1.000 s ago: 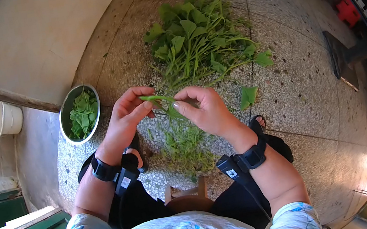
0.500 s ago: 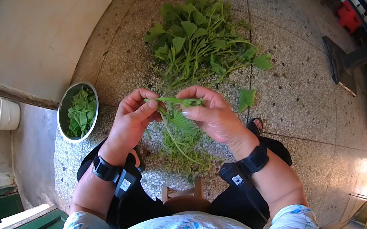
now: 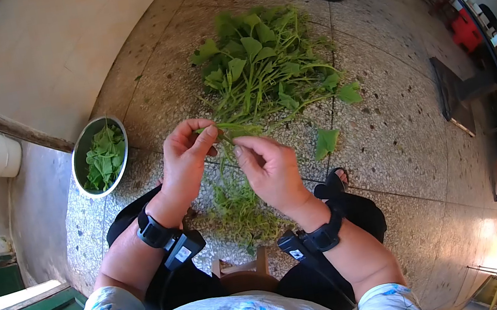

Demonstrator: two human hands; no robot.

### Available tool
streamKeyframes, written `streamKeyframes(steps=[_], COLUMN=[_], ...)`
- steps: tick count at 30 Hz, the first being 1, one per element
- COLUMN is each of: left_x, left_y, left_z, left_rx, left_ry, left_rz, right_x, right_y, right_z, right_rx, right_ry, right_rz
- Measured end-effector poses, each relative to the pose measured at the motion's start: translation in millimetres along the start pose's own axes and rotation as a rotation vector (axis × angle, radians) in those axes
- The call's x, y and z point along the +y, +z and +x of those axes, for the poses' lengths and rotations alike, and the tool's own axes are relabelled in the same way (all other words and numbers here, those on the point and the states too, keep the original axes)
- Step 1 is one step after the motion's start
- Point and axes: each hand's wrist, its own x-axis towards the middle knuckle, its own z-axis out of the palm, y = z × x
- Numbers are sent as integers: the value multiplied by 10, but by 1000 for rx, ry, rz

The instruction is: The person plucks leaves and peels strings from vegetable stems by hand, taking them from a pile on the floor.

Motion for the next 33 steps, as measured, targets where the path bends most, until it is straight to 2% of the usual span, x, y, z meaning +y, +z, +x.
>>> streamKeyframes(steps=[3, 5, 7, 8, 10, 13, 14, 16, 17, 18, 19, 22, 24, 28, 33], left_x=[-28, -20, -27, -36, -47, -83, -110, -90, -48, -10, 10, 32, 26, 21, 93], left_y=[81, 135, 177, 168, 157, 137, 116, 91, 81, 79, 80, 80, 84, 79, 108], left_z=[-28, -50, -64, -69, -71, -50, -30, -19, -25, -37, -51, -79, -78, -73, -91], left_rx=[34, 32, 26, -4, -35, -59, -104, -148, -191, -232, -231, -282, -269, -250, -138], left_ry=[26, 48, 67, 71, 78, 36, 68, 99, 170, 241, 240, 290, 123, 122, 12], left_rz=[-37, -91, -146, -140, -136, -146, -47, 54, 303, 552, 553, 603, 346, 325, 312], right_x=[-10, 12, -20, -13, 23, 82, 80, 77, 76, 75, 77, 97, 98, 144, 126], right_y=[43, 44, 14, -11, -45, -41, -47, -47, -50, -66, -82, -108, -111, -120, -152], right_z=[10, 41, 63, 63, 53, 64, 68, 73, 72, 73, 74, 68, 78, 78, 94], right_rx=[17, 38, 46, 51, -39, 27, 28, 134, 134, 122, 110, 64, 67, 53, 59], right_ry=[84, 66, 498, 493, 539, 511, 509, 289, 291, 220, 149, 76, 59, 2, 73], right_rz=[51, 57, 685, 681, 1128, 1148, 1148, 534, 536, 409, 280, 193, 161, 33, 92])
